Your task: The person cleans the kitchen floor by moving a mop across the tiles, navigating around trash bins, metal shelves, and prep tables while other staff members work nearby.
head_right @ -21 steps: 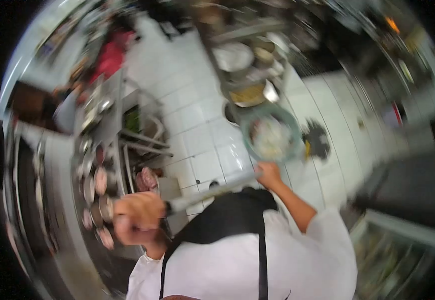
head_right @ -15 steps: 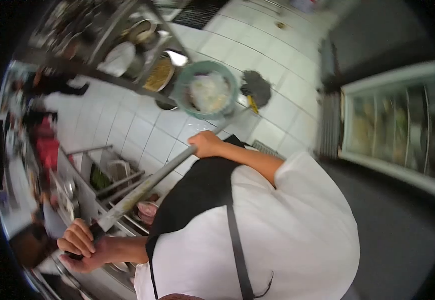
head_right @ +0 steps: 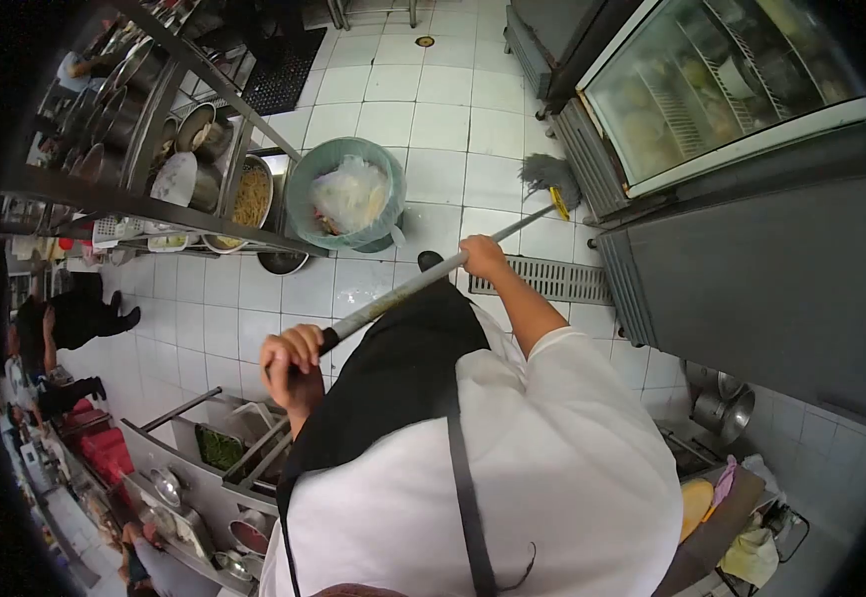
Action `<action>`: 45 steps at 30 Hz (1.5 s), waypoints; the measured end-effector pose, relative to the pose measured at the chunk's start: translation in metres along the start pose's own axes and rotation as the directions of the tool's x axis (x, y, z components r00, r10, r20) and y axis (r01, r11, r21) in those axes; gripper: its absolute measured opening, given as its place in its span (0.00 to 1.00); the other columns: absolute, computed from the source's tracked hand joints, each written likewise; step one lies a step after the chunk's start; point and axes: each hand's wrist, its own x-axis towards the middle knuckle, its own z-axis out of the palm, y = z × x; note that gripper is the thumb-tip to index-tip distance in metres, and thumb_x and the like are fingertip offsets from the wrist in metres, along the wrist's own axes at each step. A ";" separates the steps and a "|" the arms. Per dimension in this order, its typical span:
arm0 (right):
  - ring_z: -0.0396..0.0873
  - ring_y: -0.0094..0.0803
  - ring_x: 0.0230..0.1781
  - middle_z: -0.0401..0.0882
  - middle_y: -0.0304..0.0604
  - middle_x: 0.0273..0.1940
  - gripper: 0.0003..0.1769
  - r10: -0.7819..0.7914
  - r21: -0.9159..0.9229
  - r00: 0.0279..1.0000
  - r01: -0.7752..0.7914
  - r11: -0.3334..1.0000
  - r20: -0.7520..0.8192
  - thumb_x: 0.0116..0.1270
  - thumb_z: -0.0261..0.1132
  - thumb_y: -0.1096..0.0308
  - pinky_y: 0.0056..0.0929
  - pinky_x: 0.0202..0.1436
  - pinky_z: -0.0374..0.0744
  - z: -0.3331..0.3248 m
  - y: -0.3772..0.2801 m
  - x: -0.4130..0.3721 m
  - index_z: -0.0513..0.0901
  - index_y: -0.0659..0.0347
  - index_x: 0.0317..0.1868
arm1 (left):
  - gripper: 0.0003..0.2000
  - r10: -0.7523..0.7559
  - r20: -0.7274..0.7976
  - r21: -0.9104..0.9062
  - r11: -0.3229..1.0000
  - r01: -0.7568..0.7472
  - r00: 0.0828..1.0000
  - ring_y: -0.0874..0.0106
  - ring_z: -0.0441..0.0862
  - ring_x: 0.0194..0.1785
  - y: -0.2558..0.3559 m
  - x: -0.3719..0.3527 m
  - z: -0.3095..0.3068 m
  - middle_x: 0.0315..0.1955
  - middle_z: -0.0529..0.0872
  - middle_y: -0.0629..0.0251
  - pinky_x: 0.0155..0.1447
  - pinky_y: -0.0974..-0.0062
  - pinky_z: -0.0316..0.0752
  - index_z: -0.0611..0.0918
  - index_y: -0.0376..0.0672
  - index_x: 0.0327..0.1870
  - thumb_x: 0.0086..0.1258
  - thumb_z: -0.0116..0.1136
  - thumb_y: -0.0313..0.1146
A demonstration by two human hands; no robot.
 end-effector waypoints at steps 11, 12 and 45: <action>0.81 0.52 0.33 0.82 0.47 0.28 0.05 -0.466 0.324 0.865 0.394 0.860 0.185 0.49 0.67 0.63 0.52 0.38 0.78 0.027 -0.211 0.007 0.81 0.53 0.27 | 0.13 0.422 -0.314 0.384 0.876 -0.293 0.851 0.80 0.56 0.17 0.211 -0.004 -0.040 0.10 0.62 0.75 0.28 0.76 0.56 0.65 0.50 0.24 0.71 0.48 0.39; 0.81 0.53 0.33 0.82 0.48 0.28 0.05 -0.569 0.381 0.801 0.475 0.793 0.187 0.50 0.66 0.63 0.52 0.38 0.78 0.032 -0.235 0.004 0.82 0.53 0.27 | 0.13 0.561 -0.427 0.546 0.785 -0.292 0.709 0.79 0.59 0.19 0.237 -0.009 -0.034 0.10 0.63 0.75 0.29 0.74 0.57 0.65 0.50 0.25 0.71 0.48 0.41; 0.80 0.50 0.32 0.80 0.45 0.27 0.10 -0.573 0.360 0.744 0.459 0.812 0.344 0.38 0.70 0.64 0.49 0.35 0.77 0.012 -0.098 -0.027 0.81 0.54 0.24 | 0.13 0.389 -0.540 0.355 0.909 -0.217 0.746 0.82 0.49 0.16 0.142 -0.055 0.052 0.09 0.56 0.77 0.26 0.77 0.48 0.63 0.50 0.25 0.74 0.43 0.37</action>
